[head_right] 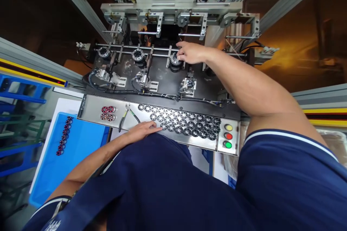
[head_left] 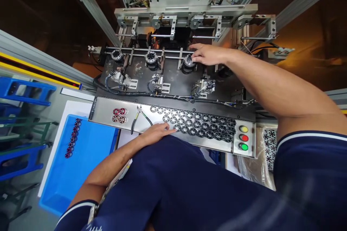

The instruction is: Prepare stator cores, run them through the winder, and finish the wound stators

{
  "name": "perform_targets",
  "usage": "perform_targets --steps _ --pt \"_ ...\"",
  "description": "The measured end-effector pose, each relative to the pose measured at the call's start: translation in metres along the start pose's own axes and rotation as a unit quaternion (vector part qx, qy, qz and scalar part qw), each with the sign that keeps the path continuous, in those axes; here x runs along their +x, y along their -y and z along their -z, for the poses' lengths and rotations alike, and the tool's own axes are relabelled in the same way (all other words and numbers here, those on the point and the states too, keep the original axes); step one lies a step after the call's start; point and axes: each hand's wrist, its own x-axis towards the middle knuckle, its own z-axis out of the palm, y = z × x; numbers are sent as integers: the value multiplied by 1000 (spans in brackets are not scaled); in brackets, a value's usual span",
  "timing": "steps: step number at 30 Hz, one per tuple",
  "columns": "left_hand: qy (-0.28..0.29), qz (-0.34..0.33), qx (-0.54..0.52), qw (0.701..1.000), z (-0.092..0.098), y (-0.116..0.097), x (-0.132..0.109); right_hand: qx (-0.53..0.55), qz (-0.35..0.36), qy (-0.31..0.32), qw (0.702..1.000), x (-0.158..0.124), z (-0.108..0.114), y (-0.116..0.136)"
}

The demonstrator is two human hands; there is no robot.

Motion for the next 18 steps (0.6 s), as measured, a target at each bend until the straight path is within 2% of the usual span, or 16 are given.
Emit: perform_targets --steps 6,12,18 --pt "0 30 57 998 -13 -5 4 -29 -6 13 999 9 -2 4" --pt "-51 46 72 995 -27 -5 4 -47 -26 4 999 16 -10 4" --pt "-113 45 54 991 -37 -3 9 -60 2 -26 998 11 -8 7"
